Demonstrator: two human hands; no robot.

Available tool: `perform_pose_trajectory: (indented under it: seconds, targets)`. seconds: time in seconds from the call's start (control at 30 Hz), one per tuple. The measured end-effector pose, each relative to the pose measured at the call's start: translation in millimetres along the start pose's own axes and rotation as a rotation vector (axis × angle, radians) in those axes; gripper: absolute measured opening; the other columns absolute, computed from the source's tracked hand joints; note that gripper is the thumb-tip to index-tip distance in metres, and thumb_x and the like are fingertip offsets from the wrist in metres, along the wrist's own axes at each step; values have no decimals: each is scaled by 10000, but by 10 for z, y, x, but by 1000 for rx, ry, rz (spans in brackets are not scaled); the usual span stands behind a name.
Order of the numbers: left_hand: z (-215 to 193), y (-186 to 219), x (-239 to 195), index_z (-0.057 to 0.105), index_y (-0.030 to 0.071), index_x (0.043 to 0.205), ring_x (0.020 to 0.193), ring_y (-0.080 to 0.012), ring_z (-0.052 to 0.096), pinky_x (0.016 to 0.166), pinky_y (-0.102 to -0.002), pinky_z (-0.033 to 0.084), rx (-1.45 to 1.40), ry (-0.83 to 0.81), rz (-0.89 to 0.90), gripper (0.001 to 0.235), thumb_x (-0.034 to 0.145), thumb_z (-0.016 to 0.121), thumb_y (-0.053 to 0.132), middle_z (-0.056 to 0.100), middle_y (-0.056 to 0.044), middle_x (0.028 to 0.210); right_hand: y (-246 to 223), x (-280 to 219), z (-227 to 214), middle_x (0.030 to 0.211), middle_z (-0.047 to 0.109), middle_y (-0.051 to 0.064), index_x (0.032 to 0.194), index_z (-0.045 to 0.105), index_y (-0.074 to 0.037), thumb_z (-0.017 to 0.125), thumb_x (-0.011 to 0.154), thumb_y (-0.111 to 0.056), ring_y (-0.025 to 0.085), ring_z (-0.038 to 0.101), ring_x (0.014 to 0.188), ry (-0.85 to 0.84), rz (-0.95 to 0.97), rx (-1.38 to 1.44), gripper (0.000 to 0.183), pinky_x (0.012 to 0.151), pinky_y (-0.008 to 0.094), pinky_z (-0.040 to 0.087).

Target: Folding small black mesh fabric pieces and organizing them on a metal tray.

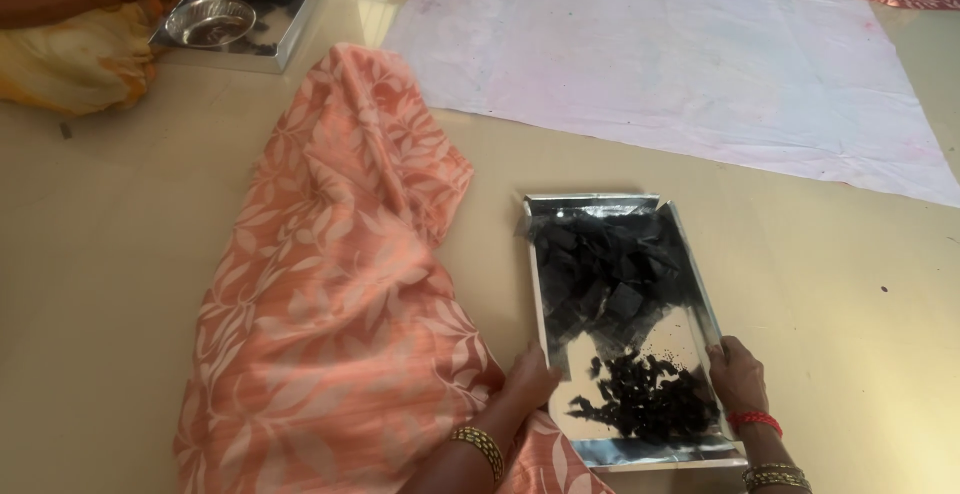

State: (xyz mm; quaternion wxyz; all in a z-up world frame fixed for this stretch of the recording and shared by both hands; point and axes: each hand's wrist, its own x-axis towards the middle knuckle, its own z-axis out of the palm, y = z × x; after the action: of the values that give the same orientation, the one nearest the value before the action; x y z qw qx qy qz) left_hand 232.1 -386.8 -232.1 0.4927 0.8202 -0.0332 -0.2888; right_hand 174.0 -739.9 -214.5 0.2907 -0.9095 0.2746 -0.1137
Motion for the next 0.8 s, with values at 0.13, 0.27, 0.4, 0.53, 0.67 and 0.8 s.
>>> perform_pose_trajectory:
  seconds: [0.13, 0.27, 0.4, 0.53, 0.67, 0.8]
  targets:
    - [17, -102, 96, 457, -100, 1289, 1036, -470, 661, 920, -512, 539, 74, 210, 193, 466, 951, 633, 168, 647, -356, 1154, -19, 128, -204, 905, 713, 270, 1099, 672, -23, 637, 1014, -300, 431, 706, 799, 79, -63, 32, 292, 721, 506, 537]
    - [-354, 517, -560, 475, -59, 1215, 972, -467, 680, 889, -522, 527, -22, 232, 192, 383, 939, 598, 177, 663, -325, 1079, -736, -43, -808, 896, 715, 282, 1175, 682, -15, 633, 1038, -303, 431, 712, 773, 95, -68, 47, 323, 725, 508, 542]
    - [-785, 973, -1061, 474, -20, 1141, 865, -439, 705, 791, -511, 549, -107, 304, 320, 319, 893, 601, 135, 678, -281, 923, -1371, -257, -1302, 988, 726, 266, 1235, 679, 10, 631, 1023, -317, 405, 729, 875, 116, -175, 93, 393, 781, 471, 557]
    - [-1251, 1229, -1310, 483, -18, 1055, 811, -465, 671, 731, -540, 530, 21, 429, 435, 267, 877, 640, 106, 644, -283, 805, -1782, -306, -1493, 994, 723, 279, 1237, 691, 26, 646, 1028, -339, 435, 706, 929, 150, -259, 27, 422, 814, 470, 549]
    - [-1659, 1450, -1476, 491, -25, 1027, 804, -451, 688, 711, -532, 543, 1, 467, 440, 263, 860, 636, 118, 644, -272, 809, -2156, -232, -1618, 979, 727, 274, 1174, 712, 32, 649, 1028, -334, 427, 705, 900, 126, -341, 3, 398, 802, 471, 545]
    - [-1944, 1519, -1597, 538, -49, 1036, 830, -438, 711, 726, -513, 556, -30, 515, 414, 318, 858, 643, 193, 673, -292, 850, -2429, -141, -1637, 872, 741, 244, 1120, 723, 9, 648, 972, -326, 386, 731, 752, -46, -309, -1, 374, 742, 456, 559]
